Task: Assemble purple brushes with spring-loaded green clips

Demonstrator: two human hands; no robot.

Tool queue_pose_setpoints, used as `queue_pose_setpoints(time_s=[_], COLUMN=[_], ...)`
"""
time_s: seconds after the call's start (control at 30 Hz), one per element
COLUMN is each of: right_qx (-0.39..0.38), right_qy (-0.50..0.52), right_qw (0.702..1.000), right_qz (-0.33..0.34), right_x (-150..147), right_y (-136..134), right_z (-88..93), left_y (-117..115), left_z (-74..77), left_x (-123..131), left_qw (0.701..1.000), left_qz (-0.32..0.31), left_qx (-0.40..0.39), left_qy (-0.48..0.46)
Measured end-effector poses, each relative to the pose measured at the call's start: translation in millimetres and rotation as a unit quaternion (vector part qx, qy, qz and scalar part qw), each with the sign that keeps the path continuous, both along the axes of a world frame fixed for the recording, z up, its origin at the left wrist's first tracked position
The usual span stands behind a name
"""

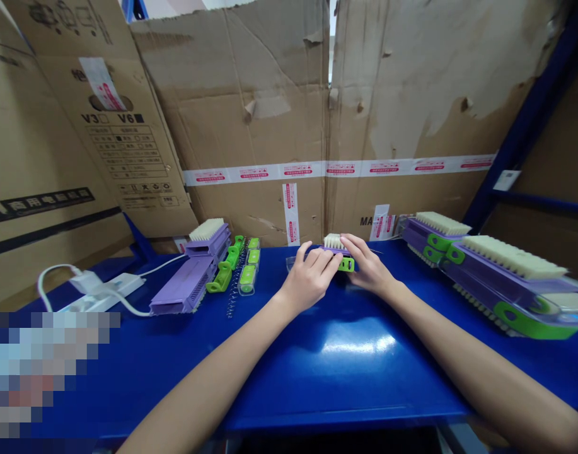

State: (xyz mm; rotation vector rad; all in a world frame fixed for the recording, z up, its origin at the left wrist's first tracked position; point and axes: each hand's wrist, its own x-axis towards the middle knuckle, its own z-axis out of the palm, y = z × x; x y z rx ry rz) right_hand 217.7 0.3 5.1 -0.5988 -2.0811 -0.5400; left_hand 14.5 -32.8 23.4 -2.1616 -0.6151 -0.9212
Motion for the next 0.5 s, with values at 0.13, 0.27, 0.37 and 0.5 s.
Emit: queue_pose_setpoints(time_s=[0.13, 0.27, 0.37, 0.5], right_qx=[-0.001, -0.011, -0.015, -0.013], right_qy=[0.008, 0.015, 0.01, 0.01], right_qw=[1.0, 1.0, 1.0, 1.0], right_qz=[0.003, -0.006, -0.013, -0.016], right_x=[-0.2, -0.1, 0.2, 1.1], right_y=[0.9, 2.4, 3.3, 4.1], right_z=[-0.6, -1.3, -1.9, -2.9], left_y=[1.4, 4.8, 7.3, 7.9], left_z=[0.3, 1.5, 2.7, 6.4], left_x=[1.3, 1.2, -0.8, -4.6], left_qw=[0.993, 0.976, 0.97, 0.968], left_qz=[-0.032, -0.07, -0.092, -0.117], left_qx=[-0.076, -0.163, -0.18, -0.176], left_qy=[-0.081, -0.13, -0.136, -0.137])
